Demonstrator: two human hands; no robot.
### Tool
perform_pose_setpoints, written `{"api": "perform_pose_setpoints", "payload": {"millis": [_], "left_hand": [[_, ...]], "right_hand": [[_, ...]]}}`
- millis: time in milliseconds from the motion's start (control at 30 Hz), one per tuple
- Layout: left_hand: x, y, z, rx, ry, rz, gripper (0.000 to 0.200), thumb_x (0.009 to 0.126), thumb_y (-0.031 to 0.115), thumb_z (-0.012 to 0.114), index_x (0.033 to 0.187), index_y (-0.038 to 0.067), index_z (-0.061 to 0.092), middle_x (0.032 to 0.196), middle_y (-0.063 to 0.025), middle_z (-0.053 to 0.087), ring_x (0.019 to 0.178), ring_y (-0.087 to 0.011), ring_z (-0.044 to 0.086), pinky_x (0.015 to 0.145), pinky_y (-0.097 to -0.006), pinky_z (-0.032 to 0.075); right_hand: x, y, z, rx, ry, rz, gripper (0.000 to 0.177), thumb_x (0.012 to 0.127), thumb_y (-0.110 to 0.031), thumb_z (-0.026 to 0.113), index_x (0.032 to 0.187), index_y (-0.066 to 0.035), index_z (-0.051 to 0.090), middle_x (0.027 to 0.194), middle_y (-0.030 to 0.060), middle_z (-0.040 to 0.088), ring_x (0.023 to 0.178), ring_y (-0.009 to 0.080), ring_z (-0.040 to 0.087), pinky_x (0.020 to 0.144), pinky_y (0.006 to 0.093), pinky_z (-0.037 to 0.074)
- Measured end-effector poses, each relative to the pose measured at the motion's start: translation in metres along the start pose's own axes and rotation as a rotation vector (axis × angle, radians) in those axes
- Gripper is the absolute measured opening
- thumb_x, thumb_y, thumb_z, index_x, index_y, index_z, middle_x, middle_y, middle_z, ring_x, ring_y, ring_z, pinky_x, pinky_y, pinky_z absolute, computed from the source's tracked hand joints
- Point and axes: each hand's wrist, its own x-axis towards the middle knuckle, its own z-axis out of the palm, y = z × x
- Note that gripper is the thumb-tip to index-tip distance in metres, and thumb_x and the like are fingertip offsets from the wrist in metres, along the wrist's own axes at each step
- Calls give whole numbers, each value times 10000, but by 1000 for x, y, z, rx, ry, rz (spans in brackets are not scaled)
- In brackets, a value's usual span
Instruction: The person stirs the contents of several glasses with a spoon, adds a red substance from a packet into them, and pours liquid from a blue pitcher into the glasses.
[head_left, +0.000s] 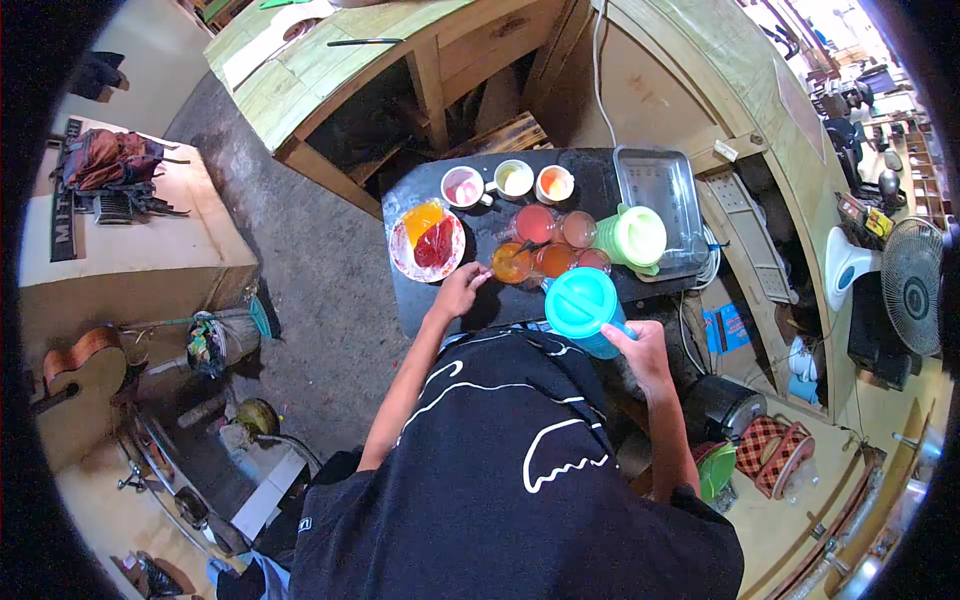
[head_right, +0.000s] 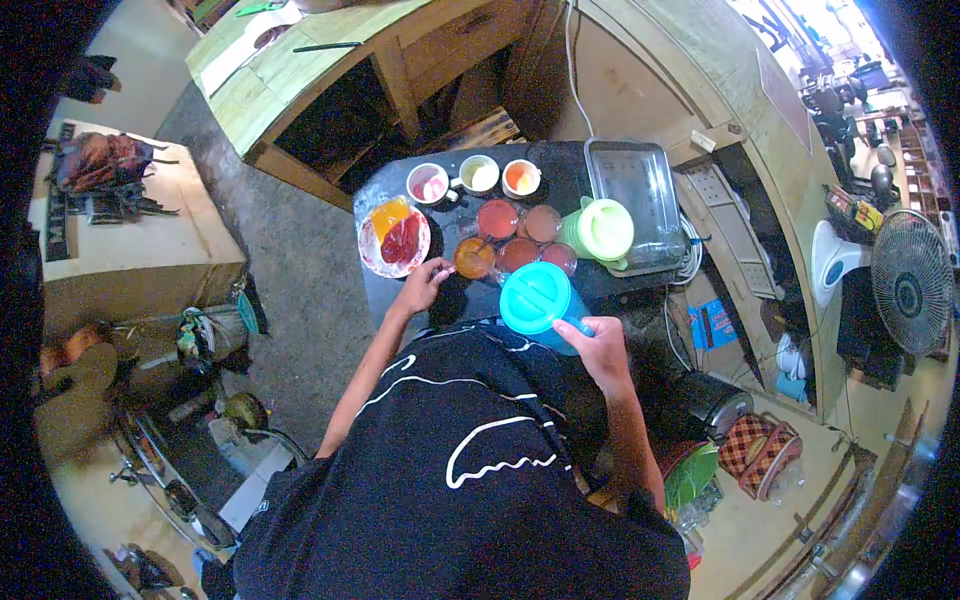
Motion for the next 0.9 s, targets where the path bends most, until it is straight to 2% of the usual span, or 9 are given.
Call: {"api": "perform_pose_setpoints", "payload": {"millis": [233, 567, 900], "left_hand": [[0, 2, 0, 19, 3, 8, 214, 912, 211, 544, 983, 14, 592, 938, -164, 642, 908, -292, 622, 800, -370, 467], [2, -5, 2, 33, 13, 32, 194, 914, 192, 551, 970, 9, 586, 897, -161, 635, 858, -284, 617, 760, -355, 470], [1, 2, 2, 49, 30, 54, 183, 912, 169, 549, 993, 13, 600, 928, -163, 640, 882, -302, 617, 771, -366, 469]], "right_hand": [[1, -5, -1, 1, -17, 21, 431, 806, -235, 716, 478, -69, 492, 510, -89, 421, 487, 13, 330, 425, 256, 222], [-2, -8, -2, 26, -9, -15, 447, 812, -236, 716, 472, -65, 482, 495, -88, 396, 482, 13, 320, 422, 263, 212], [0, -5, 3, 43, -2, -25, 463, 807, -234, 725, 461, -72, 465, 488, -91, 389, 471, 10, 310, 414, 261, 203]]}}
